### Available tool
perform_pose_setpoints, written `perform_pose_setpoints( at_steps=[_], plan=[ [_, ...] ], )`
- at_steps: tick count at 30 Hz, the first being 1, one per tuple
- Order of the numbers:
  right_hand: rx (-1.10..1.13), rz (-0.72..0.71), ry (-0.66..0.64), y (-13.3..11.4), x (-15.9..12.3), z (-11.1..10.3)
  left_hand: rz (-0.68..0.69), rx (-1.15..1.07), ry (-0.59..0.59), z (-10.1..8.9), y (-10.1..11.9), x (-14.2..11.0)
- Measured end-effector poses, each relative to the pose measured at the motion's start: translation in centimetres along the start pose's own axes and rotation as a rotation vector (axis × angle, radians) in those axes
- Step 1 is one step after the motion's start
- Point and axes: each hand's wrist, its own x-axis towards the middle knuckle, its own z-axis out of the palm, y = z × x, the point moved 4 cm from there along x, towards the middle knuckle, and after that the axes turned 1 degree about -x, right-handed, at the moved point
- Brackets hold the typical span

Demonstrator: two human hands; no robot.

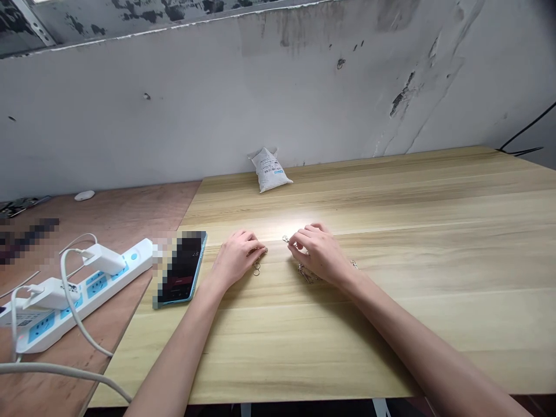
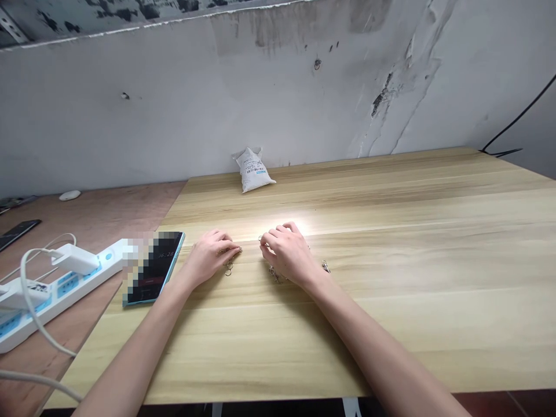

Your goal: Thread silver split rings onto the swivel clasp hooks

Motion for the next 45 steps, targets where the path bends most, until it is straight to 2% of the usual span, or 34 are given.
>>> perform_pose_setpoints(
  at_steps=[3,8,13,19,25,29,39,45],
  plan=[
    [0.045,0.010,0.005,0.0,0.0,0.0,-0.001,-0.082,0.046,-0.2,0.0,0.1],
    [0.181,0.044,0.008,0.0,0.1,0.1,-0.047,-0.364,0.140,-0.7,0.2,0.2],
    [0.342,0.037,-0.039,-0.2,-0.1,0.8,-0.107,-0.524,0.151,-0.7,0.3,0.2],
    [0.186,-0.015,-0.087,-0.2,-0.1,1.1,-0.052,-0.462,0.151,-0.8,0.7,0.3],
    [0.062,-0.012,-0.134,-0.1,-0.2,1.2,-0.096,-0.506,0.133,-0.6,0.9,0.2],
    [-0.009,-0.060,-0.153,-0.2,-0.3,1.5,-0.081,-0.543,0.121,-0.3,1.1,0.2],
    [-0.057,-0.093,-0.173,-0.5,0.1,1.2,-0.086,-0.508,0.139,-0.2,1.1,0.2],
    [-0.085,-0.078,-0.174,-0.7,0.0,1.1,-0.133,-0.491,0.143,-0.1,0.9,0.2]
  ],
)
